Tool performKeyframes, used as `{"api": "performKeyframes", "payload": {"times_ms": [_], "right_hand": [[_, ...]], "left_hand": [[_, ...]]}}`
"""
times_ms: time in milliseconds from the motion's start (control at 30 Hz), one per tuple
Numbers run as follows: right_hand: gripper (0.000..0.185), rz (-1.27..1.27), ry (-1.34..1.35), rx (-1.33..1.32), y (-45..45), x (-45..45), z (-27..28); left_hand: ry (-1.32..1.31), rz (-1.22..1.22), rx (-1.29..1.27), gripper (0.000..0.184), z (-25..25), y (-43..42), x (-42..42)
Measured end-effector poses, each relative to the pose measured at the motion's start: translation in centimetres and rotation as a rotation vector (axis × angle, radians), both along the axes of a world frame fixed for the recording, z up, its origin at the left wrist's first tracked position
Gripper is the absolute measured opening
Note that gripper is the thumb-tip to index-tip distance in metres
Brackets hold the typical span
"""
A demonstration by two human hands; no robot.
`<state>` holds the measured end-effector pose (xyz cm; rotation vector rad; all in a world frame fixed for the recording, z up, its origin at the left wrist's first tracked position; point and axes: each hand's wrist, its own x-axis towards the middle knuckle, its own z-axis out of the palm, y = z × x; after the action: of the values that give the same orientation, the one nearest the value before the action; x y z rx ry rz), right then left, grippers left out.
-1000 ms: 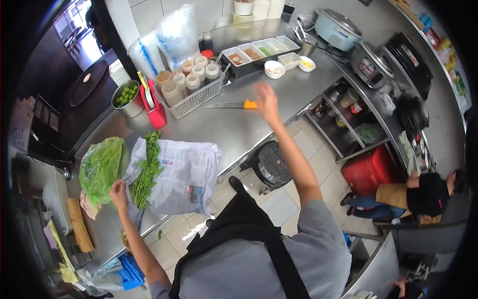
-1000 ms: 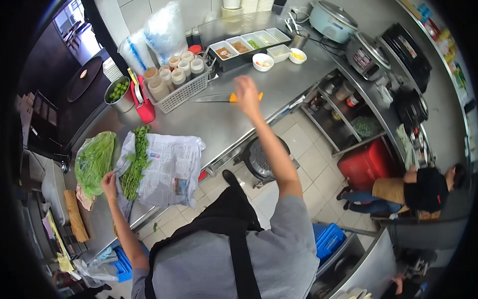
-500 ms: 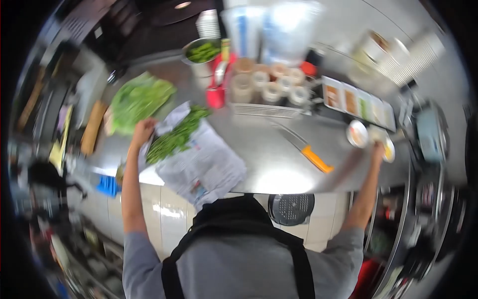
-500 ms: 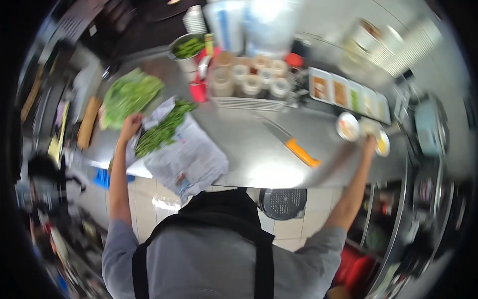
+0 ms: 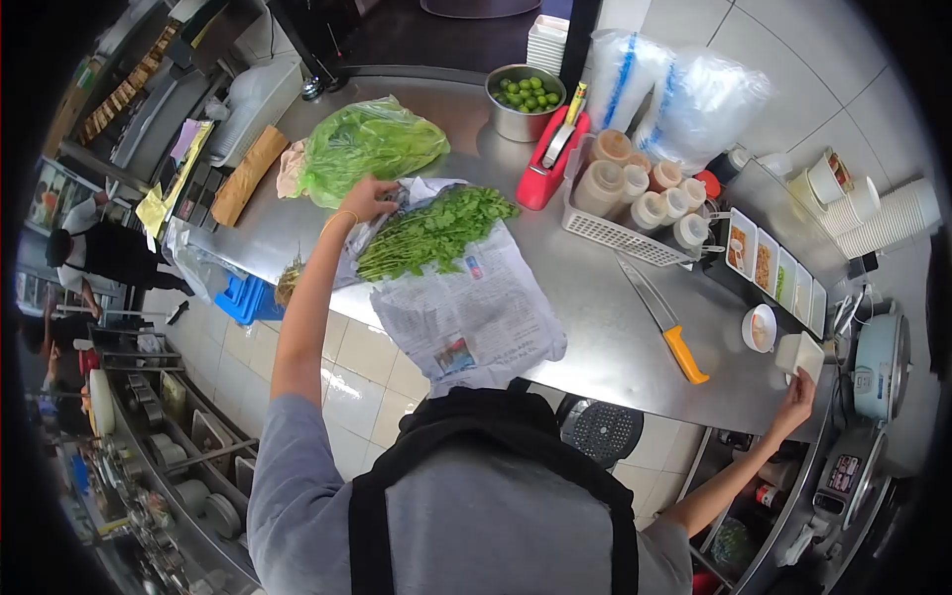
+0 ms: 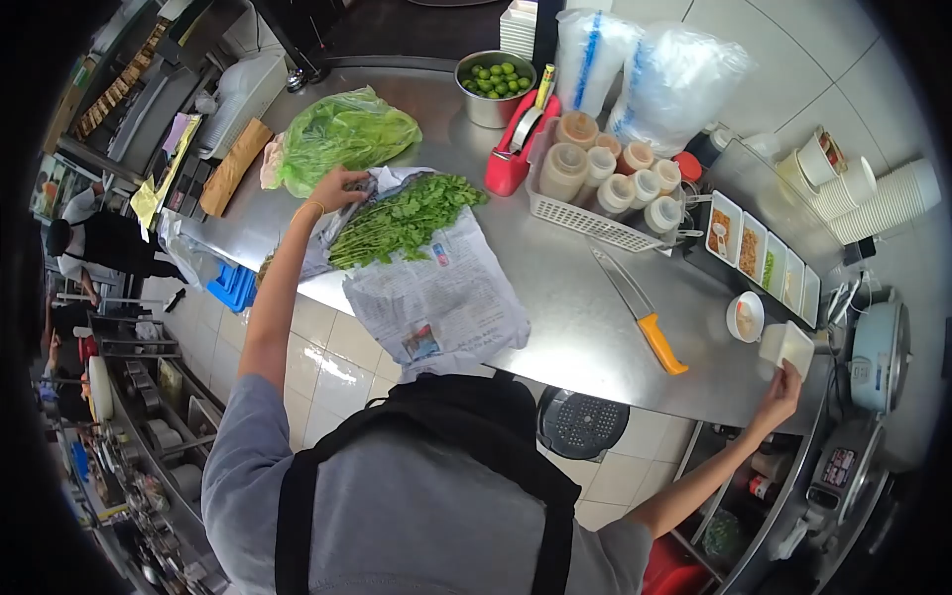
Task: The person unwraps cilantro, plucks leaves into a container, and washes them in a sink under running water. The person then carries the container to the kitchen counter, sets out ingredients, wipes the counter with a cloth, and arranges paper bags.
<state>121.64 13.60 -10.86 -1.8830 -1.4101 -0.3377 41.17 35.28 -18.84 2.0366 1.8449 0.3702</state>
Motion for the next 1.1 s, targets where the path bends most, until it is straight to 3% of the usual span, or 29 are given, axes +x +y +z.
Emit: {"api": "performKeyframes", "payload": {"times_ms": [100,167,233,300,367,433,467,567,633,700,800,867,933,967,1000,1100], "right_hand": [[0.019,0.160,0.130,-0.019,-0.7,-10.6,1.7],[0.020,0.242,0.140,-0.160,-0.7,-20.1,3.6],[0.020,0.327,0.163,-0.244,0.0,-26.4,1.9],[0.018,0.398,0.219,-0.307,1.0,-31.1,-1.3],[0.017,0.481,0.034,-0.257,2.2,-35.0,-3.8],[0.023,0.510,-0.006,-0.274,3.2,-37.2,-6.0],[0.025,0.475,-0.021,-0.269,3.7,-38.1,-7.0],[0.028,0.349,0.018,-0.238,3.7,-41.7,-7.1],[0.028,0.257,0.157,-0.218,2.5,-44.3,-5.4],[0.017,0.318,0.117,-0.178,1.7,-45.6,-7.3],[0.010,0.400,0.010,-0.272,0.3,-47.7,-9.1],[0.006,0.403,-0.017,-0.312,0.0,-49.4,-9.7],[0.011,0.433,0.172,-0.260,0.4,-50.2,-11.2],[0.014,0.447,0.265,-0.235,0.6,-50.4,-11.8],[0.028,0.452,0.295,-0.258,0.9,-50.9,-10.4],[0.040,0.512,0.231,-0.252,1.8,-51.1,-9.0]], "left_hand": [[-0.102,0.197,-0.099,0.044,-0.4,0.5,-1.1],[0.056,0.223,0.003,0.042,-1.3,0.3,-1.6],[0.148,0.232,0.087,0.040,-1.0,-0.3,-0.9],[0.022,0.058,0.344,0.041,-0.4,-1.4,0.7],[0.023,-0.190,0.529,0.042,1.2,-1.9,2.1],[0.154,-0.514,0.632,0.043,2.6,-2.4,2.9],[0.265,-0.533,0.675,0.041,1.8,-1.9,2.8],[0.307,-0.135,0.538,0.039,0.1,1.0,1.8],[0.061,-0.061,0.438,0.033,1.7,0.8,1.6],[-0.271,-0.008,0.288,0.027,2.6,0.3,1.4],[-0.061,0.054,-0.015,0.016,6.2,-2.6,3.3],[-0.032,-0.025,0.407,0.012,4.0,-3.7,4.1],[-0.024,-0.053,0.691,0.006,1.8,-3.9,5.4],[-0.010,-0.069,0.699,0.005,0.9,-3.8,5.7],[0.004,-0.086,0.707,0.004,-0.2,-3.6,6.1],[0.051,-0.129,0.671,0.008,-1.3,-3.4,6.4]]}}
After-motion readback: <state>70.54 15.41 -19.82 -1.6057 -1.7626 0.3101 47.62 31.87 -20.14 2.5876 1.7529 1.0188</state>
